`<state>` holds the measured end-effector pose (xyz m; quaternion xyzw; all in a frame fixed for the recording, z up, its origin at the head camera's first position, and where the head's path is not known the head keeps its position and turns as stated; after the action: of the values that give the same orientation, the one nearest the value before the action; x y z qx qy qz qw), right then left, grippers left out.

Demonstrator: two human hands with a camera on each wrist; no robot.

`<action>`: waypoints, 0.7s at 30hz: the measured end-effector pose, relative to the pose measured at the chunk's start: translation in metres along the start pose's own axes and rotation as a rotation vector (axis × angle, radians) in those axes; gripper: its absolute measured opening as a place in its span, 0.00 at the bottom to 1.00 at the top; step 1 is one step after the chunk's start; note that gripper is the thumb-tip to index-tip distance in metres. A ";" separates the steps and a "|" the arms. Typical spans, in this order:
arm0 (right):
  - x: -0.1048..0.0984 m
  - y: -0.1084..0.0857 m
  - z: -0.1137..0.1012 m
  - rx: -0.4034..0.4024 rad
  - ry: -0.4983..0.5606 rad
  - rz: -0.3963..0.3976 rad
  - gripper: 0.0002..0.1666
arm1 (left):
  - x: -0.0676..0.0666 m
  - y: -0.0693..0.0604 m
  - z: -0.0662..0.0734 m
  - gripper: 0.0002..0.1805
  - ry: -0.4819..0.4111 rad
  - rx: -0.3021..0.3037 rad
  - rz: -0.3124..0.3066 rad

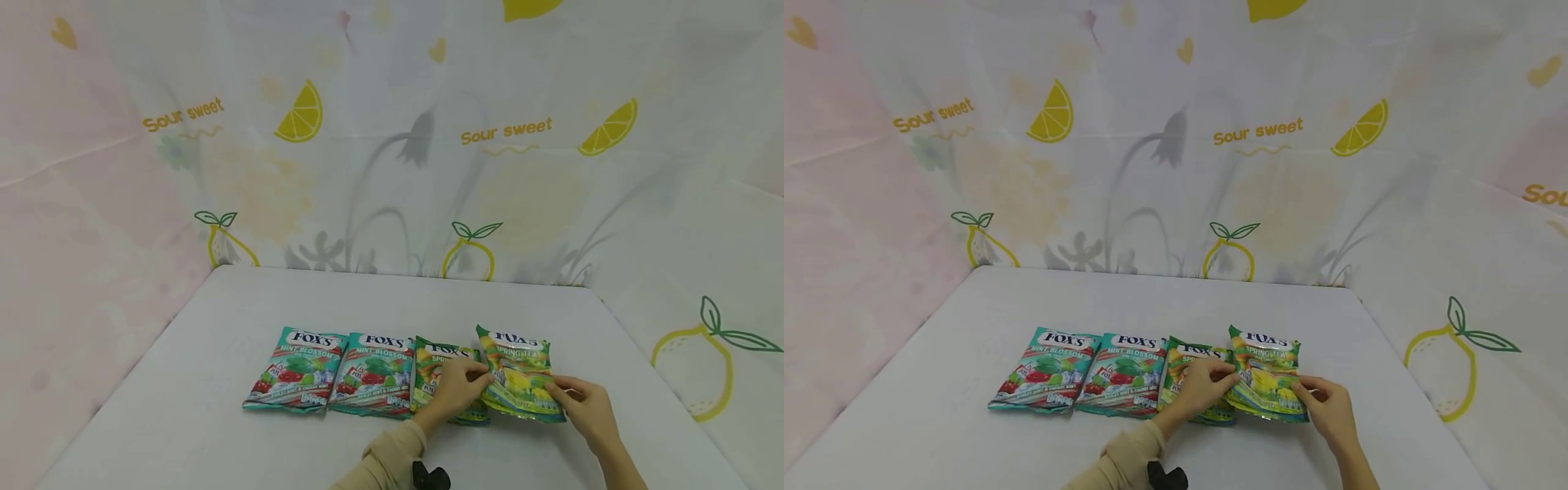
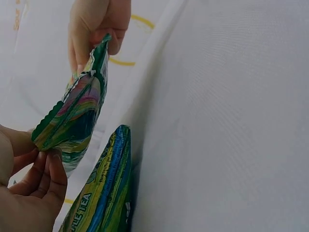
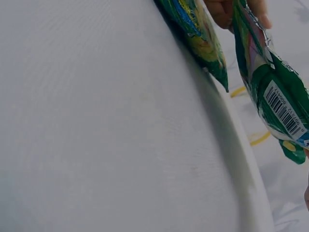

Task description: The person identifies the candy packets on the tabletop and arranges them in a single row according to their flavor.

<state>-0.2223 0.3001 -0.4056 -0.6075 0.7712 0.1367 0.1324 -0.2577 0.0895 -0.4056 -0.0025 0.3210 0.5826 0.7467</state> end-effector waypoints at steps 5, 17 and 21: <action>0.001 -0.001 0.008 0.020 -0.008 -0.004 0.19 | 0.005 -0.002 -0.003 0.10 0.017 -0.013 -0.024; 0.002 -0.001 0.017 0.011 -0.007 -0.011 0.18 | 0.012 -0.003 -0.004 0.09 0.122 0.005 -0.056; 0.004 0.000 0.023 0.044 -0.036 -0.030 0.19 | 0.014 -0.003 -0.004 0.09 0.171 0.015 -0.067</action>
<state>-0.2228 0.3047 -0.4284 -0.6136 0.7622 0.1284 0.1615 -0.2550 0.0990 -0.4167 -0.0575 0.3877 0.5526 0.7355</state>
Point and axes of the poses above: each hand's wrist, its own y-axis towards the middle knuckle, its own x-axis out of the palm, z = x × y, the point moved 8 cm from there along y, towards the middle knuckle, and after that the axes turned 13 degrees about y, right-handed, at the moved point
